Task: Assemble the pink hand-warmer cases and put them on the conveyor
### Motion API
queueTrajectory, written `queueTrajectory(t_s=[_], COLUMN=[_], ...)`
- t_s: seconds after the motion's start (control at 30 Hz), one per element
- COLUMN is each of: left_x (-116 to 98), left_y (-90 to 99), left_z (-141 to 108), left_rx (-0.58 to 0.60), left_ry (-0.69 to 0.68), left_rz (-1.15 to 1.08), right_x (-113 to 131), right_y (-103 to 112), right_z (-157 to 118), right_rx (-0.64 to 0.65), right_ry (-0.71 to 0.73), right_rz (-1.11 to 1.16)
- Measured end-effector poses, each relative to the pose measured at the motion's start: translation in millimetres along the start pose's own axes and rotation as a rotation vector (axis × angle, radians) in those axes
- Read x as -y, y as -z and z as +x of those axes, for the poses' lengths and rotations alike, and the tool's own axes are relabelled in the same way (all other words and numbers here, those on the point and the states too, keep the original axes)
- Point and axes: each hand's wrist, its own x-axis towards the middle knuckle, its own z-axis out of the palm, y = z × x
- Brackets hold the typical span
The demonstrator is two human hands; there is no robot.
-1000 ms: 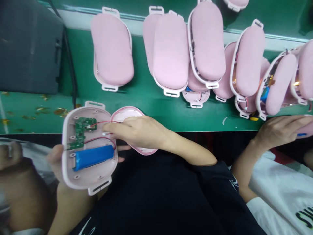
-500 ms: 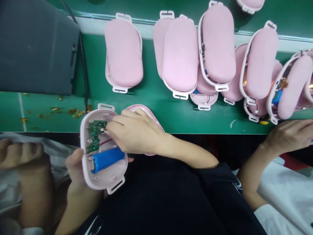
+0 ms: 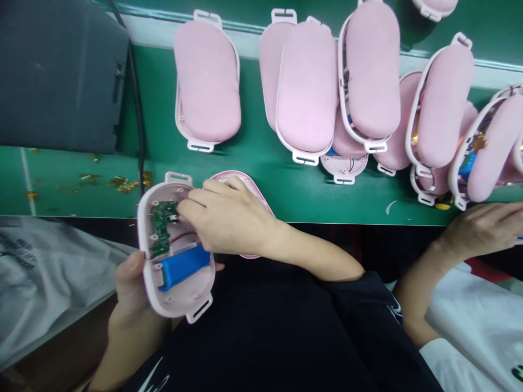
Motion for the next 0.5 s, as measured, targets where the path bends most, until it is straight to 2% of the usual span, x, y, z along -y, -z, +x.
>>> queueTrajectory(t_s=[0.13, 0.23, 0.33, 0.4, 0.5], left_x=[-3.7, -5.3, -4.2, -0.5, 8.2], left_y=[-7.2, -9.0, -8.5, -6.0, 3.4], left_z=[7.1, 10.0, 6.7, 1.1, -6.3], left_rx=[0.023, 0.063, 0.090, 0.029, -0.083], left_ry=[-0.012, -0.011, 0.017, 0.026, 0.071], left_rz=[0.155, 0.212, 0.243, 0.237, 0.112], right_x=[-7.1, -17.9, -21.8, -17.2, -6.3], right_y=[-0.3, -2.1, 0.0, 1.9, -1.2], right_z=[4.3, 7.9, 8.9, 8.2, 9.3], right_rx=[0.034, -0.013, -0.109, -0.144, -0.105], right_ry=[-0.004, -0.003, -0.181, -0.320, -0.392], right_rz=[0.064, 0.131, 0.122, 0.047, -0.036])
